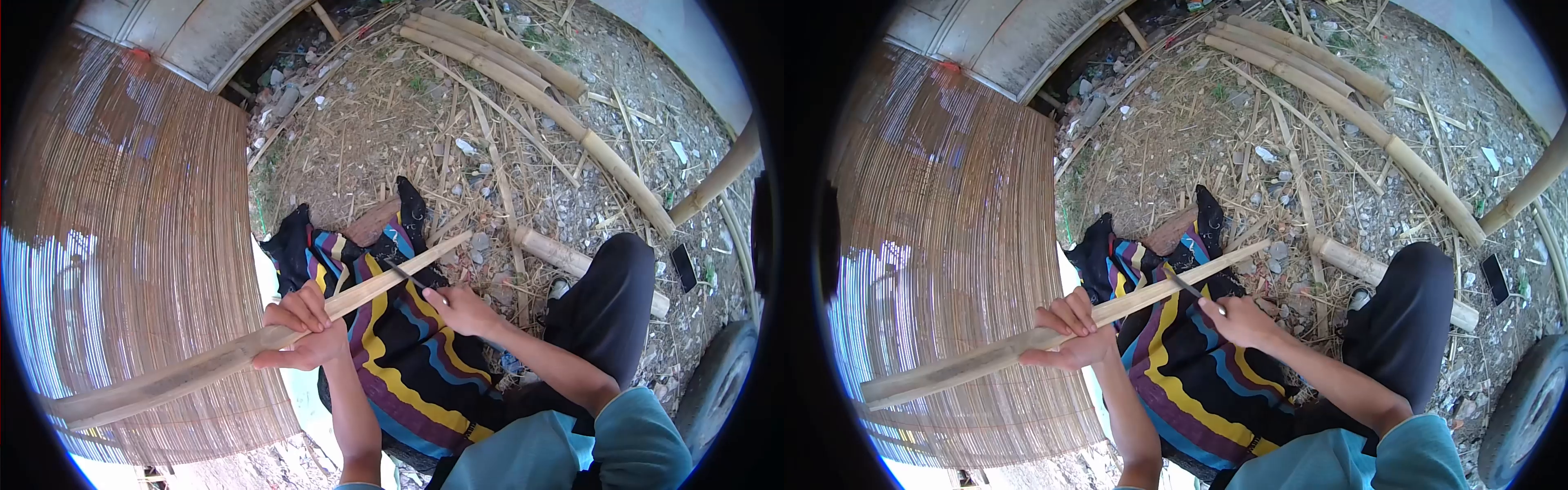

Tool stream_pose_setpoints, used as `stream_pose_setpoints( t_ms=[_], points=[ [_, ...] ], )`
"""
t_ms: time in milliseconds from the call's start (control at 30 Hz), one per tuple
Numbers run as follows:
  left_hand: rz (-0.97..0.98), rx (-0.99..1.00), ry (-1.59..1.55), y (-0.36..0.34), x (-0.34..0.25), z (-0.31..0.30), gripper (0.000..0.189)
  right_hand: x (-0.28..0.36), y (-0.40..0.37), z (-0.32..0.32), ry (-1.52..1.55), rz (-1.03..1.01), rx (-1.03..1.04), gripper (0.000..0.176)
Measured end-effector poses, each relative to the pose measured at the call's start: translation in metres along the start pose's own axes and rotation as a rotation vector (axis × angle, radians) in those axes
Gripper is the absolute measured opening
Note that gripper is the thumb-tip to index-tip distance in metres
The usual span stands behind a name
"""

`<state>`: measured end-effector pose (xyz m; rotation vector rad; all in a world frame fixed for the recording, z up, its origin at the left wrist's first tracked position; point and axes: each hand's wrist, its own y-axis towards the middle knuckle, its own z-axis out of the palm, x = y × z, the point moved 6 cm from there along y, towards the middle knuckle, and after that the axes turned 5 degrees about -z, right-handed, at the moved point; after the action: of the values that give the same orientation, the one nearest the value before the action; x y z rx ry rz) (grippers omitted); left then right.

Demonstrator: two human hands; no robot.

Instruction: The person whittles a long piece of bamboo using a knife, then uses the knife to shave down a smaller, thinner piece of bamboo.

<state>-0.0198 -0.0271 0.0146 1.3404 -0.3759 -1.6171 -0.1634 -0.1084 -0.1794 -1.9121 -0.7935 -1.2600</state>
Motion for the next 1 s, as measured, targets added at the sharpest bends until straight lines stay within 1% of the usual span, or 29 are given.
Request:
stream_pose_setpoints(
  t_ms=[67, 100, 167, 200, 233, 267, 333, 367, 400, 467, 500, 533, 600, 633, 667, 733, 767, 800, 867, 900, 933, 1000],
  points=[
    [-0.016, 0.002, 0.001, -0.001, 0.000, 0.002, 0.069, 0.038, -0.015, -0.002, 0.105, -0.009, 0.084, 0.059],
    [-0.031, 0.036, -0.015, 0.000, 0.001, 0.007, 0.069, 0.043, -0.017, -0.001, 0.105, -0.007, 0.086, 0.059],
    [-0.046, 0.069, -0.034, 0.001, 0.003, 0.012, 0.069, 0.054, -0.019, -0.002, 0.075, -0.137, 0.038, 0.059],
    [-0.057, 0.116, -0.037, 0.001, 0.003, 0.017, 0.068, 0.048, -0.015, -0.001, 0.075, -0.134, 0.040, 0.059],
    [-0.068, 0.162, -0.040, 0.000, 0.003, 0.020, 0.068, 0.030, -0.005, -0.003, 0.049, -0.073, -0.030, 0.061],
    [-0.069, 0.162, -0.039, -0.001, 0.002, 0.019, 0.068, 0.011, 0.005, -0.005, 0.024, -0.015, -0.102, 0.062],
    [-0.081, 0.200, -0.059, -0.001, 0.002, 0.018, 0.068, -0.047, 0.021, -0.004, 0.062, 0.220, -0.090, 0.065],
    [-0.085, 0.203, -0.063, -0.003, 0.001, 0.019, 0.068, -0.059, 0.021, -0.009, 0.055, 0.260, -0.060, 0.068],
    [-0.090, 0.210, -0.062, -0.004, 0.002, 0.020, 0.068, -0.055, 0.021, -0.011, 0.059, 0.258, -0.069, 0.068],
    [-0.100, 0.212, -0.058, -0.003, 0.002, 0.021, 0.069, -0.050, 0.013, -0.007, 0.189, 0.384, -0.035, 0.069],
    [-0.101, 0.216, -0.061, -0.003, 0.003, 0.022, 0.069, -0.029, 0.009, -0.008, 0.192, 0.292, 0.011, 0.067],
    [-0.100, 0.221, -0.065, -0.003, 0.003, 0.023, 0.069, -0.015, 0.005, -0.010, 0.192, 0.294, 0.010, 0.067],
    [-0.116, 0.245, -0.068, -0.001, 0.004, 0.027, 0.069, 0.025, -0.001, -0.012, 0.104, 0.033, 0.042, 0.064],
    [-0.123, 0.274, -0.073, -0.001, 0.004, 0.031, 0.069, 0.034, -0.004, -0.014, 0.098, -0.012, 0.042, 0.057],
    [-0.123, 0.273, -0.076, 0.000, 0.005, 0.032, 0.069, 0.033, -0.003, -0.015, 0.095, -0.011, 0.041, 0.057],
    [-0.149, 0.353, -0.075, 0.000, 0.006, 0.038, 0.069, 0.025, 0.001, -0.019, 0.078, -0.023, -0.013, 0.062],
    [-0.148, 0.350, -0.075, 0.000, 0.006, 0.039, 0.069, 0.014, 0.004, -0.020, 0.075, 0.006, -0.071, 0.062],
    [-0.137, 0.313, -0.081, 0.000, 0.005, 0.037, 0.069, 0.005, 0.007, -0.019, 0.073, 0.005, -0.070, 0.062],
    [-0.121, 0.281, -0.089, -0.001, 0.005, 0.036, 0.070, -0.031, 0.015, -0.019, 0.074, 0.218, -0.065, 0.064],
    [-0.126, 0.276, -0.092, -0.003, 0.004, 0.036, 0.070, -0.041, 0.017, -0.025, 0.029, 0.229, -0.130, 0.066],
    [-0.130, 0.280, -0.097, -0.003, 0.005, 0.037, 0.071, -0.048, 0.016, -0.024, 0.037, 0.226, -0.140, 0.066],
    [-0.117, 0.316, -0.086, -0.003, 0.006, 0.045, 0.070, -0.052, 0.015, -0.026, 0.061, 0.267, -0.083, 0.067]
  ],
)
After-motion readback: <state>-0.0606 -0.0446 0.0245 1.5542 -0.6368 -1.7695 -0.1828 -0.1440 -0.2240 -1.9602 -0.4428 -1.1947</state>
